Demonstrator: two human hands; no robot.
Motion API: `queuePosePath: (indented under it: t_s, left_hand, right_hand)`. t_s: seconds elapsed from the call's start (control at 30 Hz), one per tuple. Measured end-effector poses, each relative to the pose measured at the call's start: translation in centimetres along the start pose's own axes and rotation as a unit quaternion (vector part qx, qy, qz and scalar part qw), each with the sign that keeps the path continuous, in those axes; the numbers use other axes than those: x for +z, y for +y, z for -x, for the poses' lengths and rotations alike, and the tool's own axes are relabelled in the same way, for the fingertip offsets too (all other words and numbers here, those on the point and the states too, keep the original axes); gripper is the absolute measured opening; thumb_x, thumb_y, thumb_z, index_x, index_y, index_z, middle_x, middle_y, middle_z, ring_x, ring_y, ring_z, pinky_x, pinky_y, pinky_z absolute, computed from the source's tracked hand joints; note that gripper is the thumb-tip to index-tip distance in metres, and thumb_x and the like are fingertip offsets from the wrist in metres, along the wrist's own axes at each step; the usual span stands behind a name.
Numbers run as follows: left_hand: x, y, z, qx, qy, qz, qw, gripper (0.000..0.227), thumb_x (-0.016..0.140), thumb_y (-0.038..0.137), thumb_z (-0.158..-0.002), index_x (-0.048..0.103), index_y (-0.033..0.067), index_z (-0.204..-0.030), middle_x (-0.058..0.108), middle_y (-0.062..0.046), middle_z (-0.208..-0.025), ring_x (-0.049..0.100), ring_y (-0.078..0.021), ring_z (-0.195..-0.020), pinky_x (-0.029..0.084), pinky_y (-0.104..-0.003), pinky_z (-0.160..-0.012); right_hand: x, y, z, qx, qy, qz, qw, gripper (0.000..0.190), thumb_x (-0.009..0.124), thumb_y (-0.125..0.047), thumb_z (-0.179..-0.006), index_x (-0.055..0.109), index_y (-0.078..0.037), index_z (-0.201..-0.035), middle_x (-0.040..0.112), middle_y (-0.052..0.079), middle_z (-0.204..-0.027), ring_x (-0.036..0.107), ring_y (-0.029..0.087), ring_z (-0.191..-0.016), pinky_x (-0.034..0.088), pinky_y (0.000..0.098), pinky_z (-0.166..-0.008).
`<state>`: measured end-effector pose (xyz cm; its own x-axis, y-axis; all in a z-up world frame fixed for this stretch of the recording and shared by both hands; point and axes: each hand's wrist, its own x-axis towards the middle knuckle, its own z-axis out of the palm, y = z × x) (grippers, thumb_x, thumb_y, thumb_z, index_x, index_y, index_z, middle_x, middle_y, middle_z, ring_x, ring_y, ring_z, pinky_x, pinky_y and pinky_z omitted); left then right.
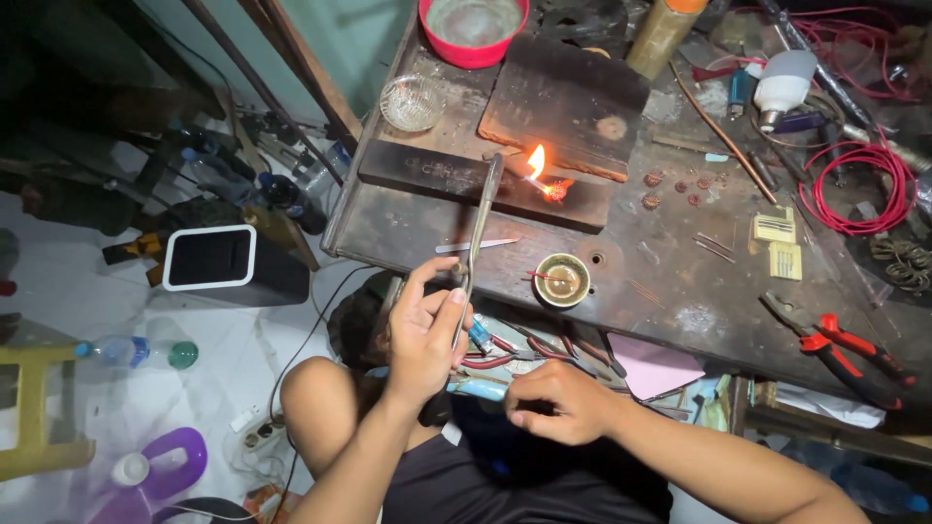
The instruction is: Soldering small jewelry components using a handheld torch and tweezers on a workbench.
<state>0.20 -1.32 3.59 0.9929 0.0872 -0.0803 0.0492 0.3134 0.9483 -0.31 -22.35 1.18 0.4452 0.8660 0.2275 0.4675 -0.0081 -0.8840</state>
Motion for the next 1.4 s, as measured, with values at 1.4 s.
queuePosePath:
  t_s: [1.4]
  left_hand:
    - [-1.1,-0.4,-0.8,-0.018,0.002,0.032,0.999,0.034,0.058,0.014,-0.101,0.052,0.0105,-0.135,0.055,-0.012,-0.068,0.034,-0.0100,-0.035,0.031,-0.021,-0.033]
  right_hand:
    - [-0.1,0.3,0.8,-0.022,0.019,0.020,0.999,0.022,0.055,-0.020,-0.102,0.065,-0.005,-0.088,0.065,0.008,-0.074,0.059,0.028,-0.059,0.047,0.0345,-0.058]
